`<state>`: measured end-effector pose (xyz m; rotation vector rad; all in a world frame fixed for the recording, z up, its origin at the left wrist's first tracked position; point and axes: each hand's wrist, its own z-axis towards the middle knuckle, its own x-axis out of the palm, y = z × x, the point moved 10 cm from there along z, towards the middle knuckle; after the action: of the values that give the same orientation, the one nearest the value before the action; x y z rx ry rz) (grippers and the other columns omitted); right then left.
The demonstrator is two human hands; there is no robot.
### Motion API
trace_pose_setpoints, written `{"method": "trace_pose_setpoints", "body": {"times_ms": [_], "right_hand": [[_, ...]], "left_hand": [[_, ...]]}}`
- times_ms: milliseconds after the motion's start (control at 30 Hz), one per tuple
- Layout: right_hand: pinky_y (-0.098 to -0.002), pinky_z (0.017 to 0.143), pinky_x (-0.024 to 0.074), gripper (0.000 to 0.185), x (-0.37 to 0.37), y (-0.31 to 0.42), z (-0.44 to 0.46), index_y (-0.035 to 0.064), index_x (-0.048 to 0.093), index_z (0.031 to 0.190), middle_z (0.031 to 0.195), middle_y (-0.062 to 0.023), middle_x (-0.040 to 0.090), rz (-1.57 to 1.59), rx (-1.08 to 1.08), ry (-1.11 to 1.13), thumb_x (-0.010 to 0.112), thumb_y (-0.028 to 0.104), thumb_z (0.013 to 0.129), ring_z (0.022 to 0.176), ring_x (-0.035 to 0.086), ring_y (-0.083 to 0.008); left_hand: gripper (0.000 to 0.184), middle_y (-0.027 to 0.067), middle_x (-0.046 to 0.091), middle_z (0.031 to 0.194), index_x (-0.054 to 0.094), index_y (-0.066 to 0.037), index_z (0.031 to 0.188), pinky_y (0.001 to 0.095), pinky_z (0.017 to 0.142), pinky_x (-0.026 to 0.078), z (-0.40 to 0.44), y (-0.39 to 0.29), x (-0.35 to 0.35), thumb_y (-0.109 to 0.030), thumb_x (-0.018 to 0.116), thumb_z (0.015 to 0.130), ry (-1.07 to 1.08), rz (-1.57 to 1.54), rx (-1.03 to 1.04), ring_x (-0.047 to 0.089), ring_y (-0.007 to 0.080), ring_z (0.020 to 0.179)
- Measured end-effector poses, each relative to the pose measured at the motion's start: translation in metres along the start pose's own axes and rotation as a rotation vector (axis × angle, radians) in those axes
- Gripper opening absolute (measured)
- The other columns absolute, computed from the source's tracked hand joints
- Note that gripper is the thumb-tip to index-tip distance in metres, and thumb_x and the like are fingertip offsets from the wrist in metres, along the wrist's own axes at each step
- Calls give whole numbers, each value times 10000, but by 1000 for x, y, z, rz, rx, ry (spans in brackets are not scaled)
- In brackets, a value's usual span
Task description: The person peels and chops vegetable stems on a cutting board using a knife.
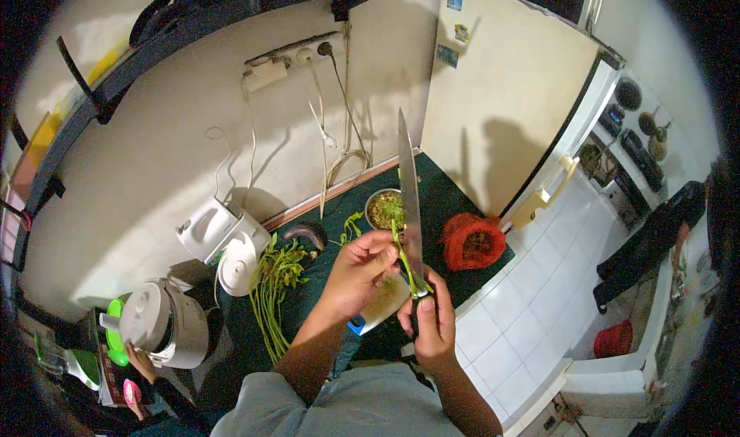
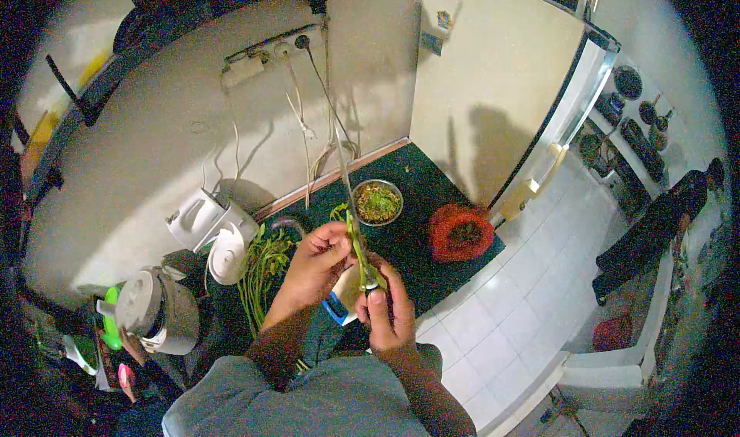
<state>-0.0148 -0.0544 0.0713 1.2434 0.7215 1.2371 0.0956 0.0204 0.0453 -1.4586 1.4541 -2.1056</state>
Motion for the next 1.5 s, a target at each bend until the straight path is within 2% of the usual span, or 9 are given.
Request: {"method": "trace_pose_setpoints", "body": {"times_ms": [233, 600, 933, 1000, 1233, 1300, 1333, 1400, 1500], "right_hand": [[-212, 521, 358, 397, 7, 5, -3, 24, 400, 1327, 832, -27, 532, 50, -36, -11, 412, 239, 993, 609, 433, -71], [-199, 515, 355, 389, 4, -3, -4, 36, 410, 1322, 865, -25, 540, 20, -13, -52, 428, 234, 987, 599, 415, -55], [-189, 517, 342, 409, 10, 0, -2, 33, 396, 1330, 938, -32, 541, 69, 5, -42, 433, 244, 982, 623, 408, -48], [-193, 534, 352, 405, 12, 1, -4, 36, 395, 1330, 976, -30, 536, 62, 13, -29, 425, 243, 984, 643, 412, -51], [-211, 568, 376, 390, 9, -1, -6, 43, 399, 1326, 963, -40, 533, 70, -27, -19, 442, 221, 982, 651, 422, -65], [-214, 483, 309, 478, 5, -2, -5, 7, 327, 1321, 618, -23, 457, -99, -82, -45, 388, 361, 1006, 508, 394, -75], [-214, 483, 309, 478, 5, -3, -6, 7, 327, 1321, 618, -23, 457, -99, -83, -44, 388, 361, 1006, 508, 394, -75], [-214, 560, 381, 409, 0, -10, -7, 36, 385, 1325, 946, -43, 534, 53, -26, -65, 459, 238, 977, 668, 450, -67], [-211, 564, 385, 425, -4, -13, -7, 32, 394, 1314, 898, -34, 540, -11, -62, -93, 476, 268, 970, 663, 452, -64]], "left_hand": [[200, 22, 648, 915, 616, -52, 1068, 251, 741, 493, -8, -4, 9, -145, 637, 893, 57, -7, -10, 611, 103, 805], [422, 42, 643, 977, 502, -55, 1309, 252, 722, 461, -3, -17, 9, -104, 609, 903, 81, 54, 19, 592, 115, 836], [398, 42, 639, 1063, 517, -19, 1294, 245, 751, 463, -4, -25, 7, -99, 595, 912, 78, 195, 67, 592, 108, 885], [380, 42, 645, 1072, 532, -11, 1276, 242, 748, 472, -5, -15, 9, -98, 597, 912, 126, -22, 30, 601, 107, 892], [345, 44, 662, 1008, 572, -8, 1233, 225, 694, 486, -5, -10, 10, -101, 613, 903, 100, 5, 26, 617, 96, 826], [353, 35, 664, 964, 572, -8, 1234, 210, 679, 485, -9, -9, 18, -116, 620, 901, 96, 32, -34, 614, 87, 795], [353, 35, 664, 964, 572, -8, 1234, 210, 679, 485, -9, -11, 21, -116, 620, 901, 97, 33, -32, 614, 87, 795], [357, 19, 665, 910, 582, -9, 1221, 185, 614, 460, -11, -11, 23, -141, 636, 894, 96, 6, -39, 601, 68, 748], [353, 4, 661, 857, 595, -12, 1204, 167, 533, 406, -8, -1, 15, -162, 647, 889, 20, -75, -33, 581, 48, 692]]}}
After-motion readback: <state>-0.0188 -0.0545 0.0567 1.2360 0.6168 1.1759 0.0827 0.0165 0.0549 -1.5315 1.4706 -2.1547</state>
